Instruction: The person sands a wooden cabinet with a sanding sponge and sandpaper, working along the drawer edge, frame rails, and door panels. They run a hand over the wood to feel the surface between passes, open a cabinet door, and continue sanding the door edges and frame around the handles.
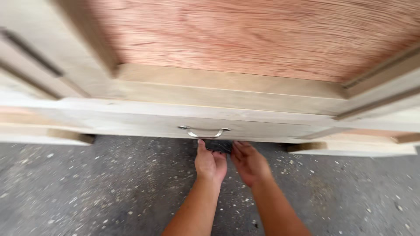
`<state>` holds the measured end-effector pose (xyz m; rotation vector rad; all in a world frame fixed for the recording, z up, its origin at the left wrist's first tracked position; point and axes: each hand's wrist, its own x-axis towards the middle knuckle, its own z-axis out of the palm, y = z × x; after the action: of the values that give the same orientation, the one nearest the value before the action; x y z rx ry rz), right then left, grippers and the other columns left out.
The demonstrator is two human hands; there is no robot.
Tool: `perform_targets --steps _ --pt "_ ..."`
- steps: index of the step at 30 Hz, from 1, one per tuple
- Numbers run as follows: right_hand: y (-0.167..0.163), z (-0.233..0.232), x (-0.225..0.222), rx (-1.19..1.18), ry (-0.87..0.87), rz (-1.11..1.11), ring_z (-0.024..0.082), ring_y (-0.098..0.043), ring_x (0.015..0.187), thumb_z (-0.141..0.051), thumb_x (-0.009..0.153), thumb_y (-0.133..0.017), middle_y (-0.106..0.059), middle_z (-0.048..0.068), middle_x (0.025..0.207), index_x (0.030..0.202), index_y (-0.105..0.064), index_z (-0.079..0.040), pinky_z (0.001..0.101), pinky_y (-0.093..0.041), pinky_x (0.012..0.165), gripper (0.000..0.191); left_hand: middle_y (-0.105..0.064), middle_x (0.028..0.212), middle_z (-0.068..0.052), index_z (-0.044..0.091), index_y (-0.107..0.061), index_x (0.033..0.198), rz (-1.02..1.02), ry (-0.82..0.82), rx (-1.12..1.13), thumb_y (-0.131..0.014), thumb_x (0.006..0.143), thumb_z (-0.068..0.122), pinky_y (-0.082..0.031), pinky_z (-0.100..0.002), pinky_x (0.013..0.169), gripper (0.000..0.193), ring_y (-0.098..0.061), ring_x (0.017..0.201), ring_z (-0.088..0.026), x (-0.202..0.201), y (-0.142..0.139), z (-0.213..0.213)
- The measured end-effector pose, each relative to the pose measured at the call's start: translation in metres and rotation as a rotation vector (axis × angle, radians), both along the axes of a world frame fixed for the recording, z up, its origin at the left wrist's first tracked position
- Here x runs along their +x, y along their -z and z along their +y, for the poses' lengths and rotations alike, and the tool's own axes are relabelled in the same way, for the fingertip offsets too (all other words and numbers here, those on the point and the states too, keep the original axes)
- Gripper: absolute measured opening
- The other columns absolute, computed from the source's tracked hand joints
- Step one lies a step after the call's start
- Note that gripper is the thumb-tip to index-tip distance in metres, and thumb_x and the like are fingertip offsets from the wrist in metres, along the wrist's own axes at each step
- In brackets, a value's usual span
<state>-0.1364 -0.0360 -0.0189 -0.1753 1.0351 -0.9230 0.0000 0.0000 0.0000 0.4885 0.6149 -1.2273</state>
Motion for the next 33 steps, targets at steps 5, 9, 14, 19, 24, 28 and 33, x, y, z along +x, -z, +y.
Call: perform_targets --steps 5,9,14,19,24,28,33 --pt "-0.039 0.014 0.006 0.120 -0.009 0.201 0.031 -0.059 0.129 -0.015 0.104 -0.046 -0.059 0.019 0.142 0.144 -0.047 0.003 0.0417 -0.049 0.110 0.044 -0.064 0.131 -0.011 0.007 -0.055 0.137 -0.061 -0.258 -0.070 -0.031 0.112 0.047 -0.051 -0.043 0.107 0.053 -0.062 0.121 -0.026 0.145 0.004 0.033" --pt "-0.049 0.027 0.009 0.147 -0.053 0.214 0.031 -0.060 0.130 -0.016 0.104 -0.042 -0.059 0.020 0.144 0.145 -0.046 0.002 0.0429 -0.051 0.109 0.044 -0.066 0.135 -0.017 0.002 -0.053 0.142 -0.187 -0.468 0.000 -0.029 0.111 0.042 -0.049 -0.045 0.109 0.056 -0.064 0.129 -0.028 0.271 -0.018 0.065" --pt "-0.053 0.033 0.017 0.160 -0.074 0.220 0.032 -0.060 0.128 -0.017 0.105 -0.042 -0.059 0.020 0.144 0.147 -0.045 0.002 0.0430 -0.050 0.109 0.047 -0.064 0.133 -0.018 0.000 -0.051 0.140 -0.111 -0.332 -0.014 -0.034 0.106 0.042 -0.052 -0.043 0.110 0.056 -0.062 0.126 -0.029 0.174 -0.016 0.036" --pt "-0.058 0.036 0.026 0.151 -0.092 0.193 0.033 -0.060 0.127 -0.017 0.104 -0.042 -0.059 0.022 0.143 0.147 -0.045 0.004 0.0435 -0.050 0.109 0.048 -0.062 0.137 -0.013 0.007 -0.052 0.140 0.085 -0.135 0.058 -0.037 0.108 0.035 -0.046 -0.048 0.115 0.046 -0.058 0.128 -0.028 0.086 -0.015 0.013" --pt "-0.066 0.029 0.021 0.139 -0.106 0.205 0.032 -0.061 0.127 -0.017 0.104 -0.043 -0.060 0.021 0.142 0.147 -0.045 0.002 0.0428 -0.048 0.109 0.047 -0.050 0.152 -0.021 0.004 -0.045 0.148 -0.182 -0.333 0.034 -0.018 0.109 0.046 -0.039 -0.060 0.117 0.063 -0.050 0.140 -0.035 0.260 -0.015 0.050" --pt "-0.063 0.032 0.019 0.142 -0.101 0.198 0.032 -0.060 0.128 -0.013 0.103 -0.044 -0.060 0.022 0.142 0.146 -0.045 0.003 0.0429 -0.049 0.110 0.046 -0.060 0.142 -0.021 -0.001 -0.051 0.147 -0.129 -0.582 0.012 -0.030 0.113 0.040 -0.046 -0.043 0.114 0.057 -0.060 0.137 -0.029 0.251 -0.027 0.045" --pt "-0.055 0.039 0.021 0.181 -0.110 0.182 0.033 -0.060 0.128 -0.015 0.103 -0.043 -0.060 0.021 0.143 0.145 -0.046 0.004 0.0444 -0.049 0.109 0.046 -0.058 0.141 -0.012 0.008 -0.051 0.143 -0.009 -0.234 0.042 -0.030 0.109 0.040 -0.042 -0.046 0.119 0.052 -0.053 0.133 -0.027 0.141 -0.021 0.020"
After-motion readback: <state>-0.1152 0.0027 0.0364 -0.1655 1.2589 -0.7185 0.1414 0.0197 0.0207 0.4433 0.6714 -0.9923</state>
